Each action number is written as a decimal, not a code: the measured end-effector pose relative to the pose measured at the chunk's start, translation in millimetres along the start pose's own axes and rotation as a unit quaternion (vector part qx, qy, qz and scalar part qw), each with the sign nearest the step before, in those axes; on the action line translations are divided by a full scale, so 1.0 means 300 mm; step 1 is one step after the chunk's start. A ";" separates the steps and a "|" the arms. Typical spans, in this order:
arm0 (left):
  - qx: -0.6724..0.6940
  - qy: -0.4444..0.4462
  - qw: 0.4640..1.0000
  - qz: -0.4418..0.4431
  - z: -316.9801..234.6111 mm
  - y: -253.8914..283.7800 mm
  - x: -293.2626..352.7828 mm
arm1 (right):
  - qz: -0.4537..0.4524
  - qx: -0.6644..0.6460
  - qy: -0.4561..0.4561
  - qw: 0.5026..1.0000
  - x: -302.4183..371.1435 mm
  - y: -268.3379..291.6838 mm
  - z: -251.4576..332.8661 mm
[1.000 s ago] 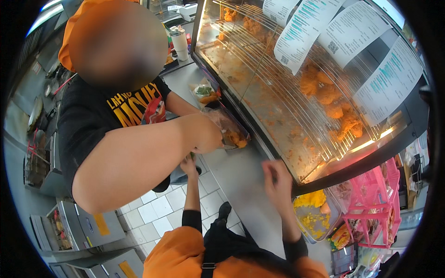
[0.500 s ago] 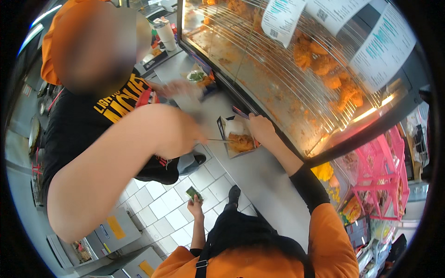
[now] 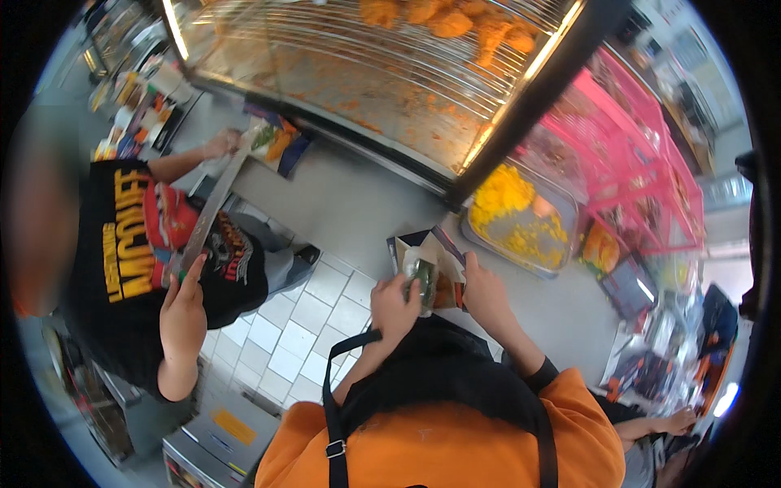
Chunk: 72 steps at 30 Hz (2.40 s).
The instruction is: The person assembles food boxes by scooping yellow rice into containers, adding fried chicken pieces, and including a small bag of green vegetables. They repeatedly open and close the boxes and hand them to a coworker.
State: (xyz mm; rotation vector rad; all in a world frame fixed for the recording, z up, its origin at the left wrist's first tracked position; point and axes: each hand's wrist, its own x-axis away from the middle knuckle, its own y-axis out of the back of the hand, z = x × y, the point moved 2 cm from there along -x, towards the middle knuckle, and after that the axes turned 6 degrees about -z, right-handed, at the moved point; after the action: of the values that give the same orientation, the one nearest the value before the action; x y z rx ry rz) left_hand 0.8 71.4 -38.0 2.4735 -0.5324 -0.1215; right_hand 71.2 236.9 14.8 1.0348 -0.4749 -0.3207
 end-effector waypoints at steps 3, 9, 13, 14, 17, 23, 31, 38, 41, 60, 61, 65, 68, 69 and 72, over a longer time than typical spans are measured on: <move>-0.154 -0.075 0.980 0.100 -0.168 -0.189 -0.032 | -0.020 -0.058 -0.084 0.995 0.081 0.037 -0.110; -0.116 -0.205 0.964 0.122 -0.397 -0.466 0.146 | -0.112 -0.158 -0.220 0.956 0.344 0.081 -0.369; 0.000 -0.236 0.919 0.316 -0.499 -0.630 0.374 | -0.130 -0.262 -0.166 0.942 0.582 0.152 -0.583; -0.005 -0.216 0.896 0.389 -0.533 -0.694 0.440 | -0.119 -0.299 -0.132 0.938 0.642 0.179 -0.642; -0.057 -0.171 0.880 0.440 -0.632 -0.850 0.524 | 0.046 -0.628 -0.255 0.734 0.831 0.270 -0.861; -0.008 -0.342 0.801 0.491 -0.803 -0.864 0.545 | -0.400 -0.370 -0.165 0.822 0.896 0.868 -1.611; -0.072 -0.551 0.688 0.466 -0.825 -0.887 0.613 | -0.079 -0.054 -0.330 0.939 0.237 1.086 -2.541; -0.069 -0.508 0.737 0.440 -0.788 -0.866 0.651 | -0.145 -0.008 -0.363 0.920 0.197 1.218 -2.620; -0.084 -0.491 0.737 0.456 -0.814 -0.868 0.602 | -0.547 -0.076 -0.301 0.777 0.339 1.346 -2.330; 0.095 -0.427 0.721 0.537 -0.594 -0.604 0.234 | -0.369 0.037 0.035 0.928 -0.689 1.290 -0.955; 0.099 -0.436 0.717 0.535 -0.581 -0.583 0.226 | -0.461 0.105 0.052 0.880 -0.627 1.307 -0.926; 0.064 -0.490 0.701 0.514 -0.549 -0.467 0.171 | -0.340 -0.182 0.189 0.903 -0.286 1.179 -0.776; 0.075 -0.504 0.695 0.508 -0.572 -0.432 0.142 | -0.067 -0.331 0.064 0.939 -0.026 0.931 -0.715; 0.082 -0.500 0.695 0.511 -0.581 -0.426 0.129 | -0.066 -0.224 0.056 0.971 0.021 0.842 -0.700; 0.097 -0.495 0.700 0.506 -0.595 -0.414 0.107 | 0.082 -0.156 -0.022 0.984 0.167 0.628 -0.629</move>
State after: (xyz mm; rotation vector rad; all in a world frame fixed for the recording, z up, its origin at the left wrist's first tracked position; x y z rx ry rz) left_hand 109.8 246.8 37.1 1.7016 -2.3374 -0.9846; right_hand 218.2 443.6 111.2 0.6808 -0.5279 -0.2608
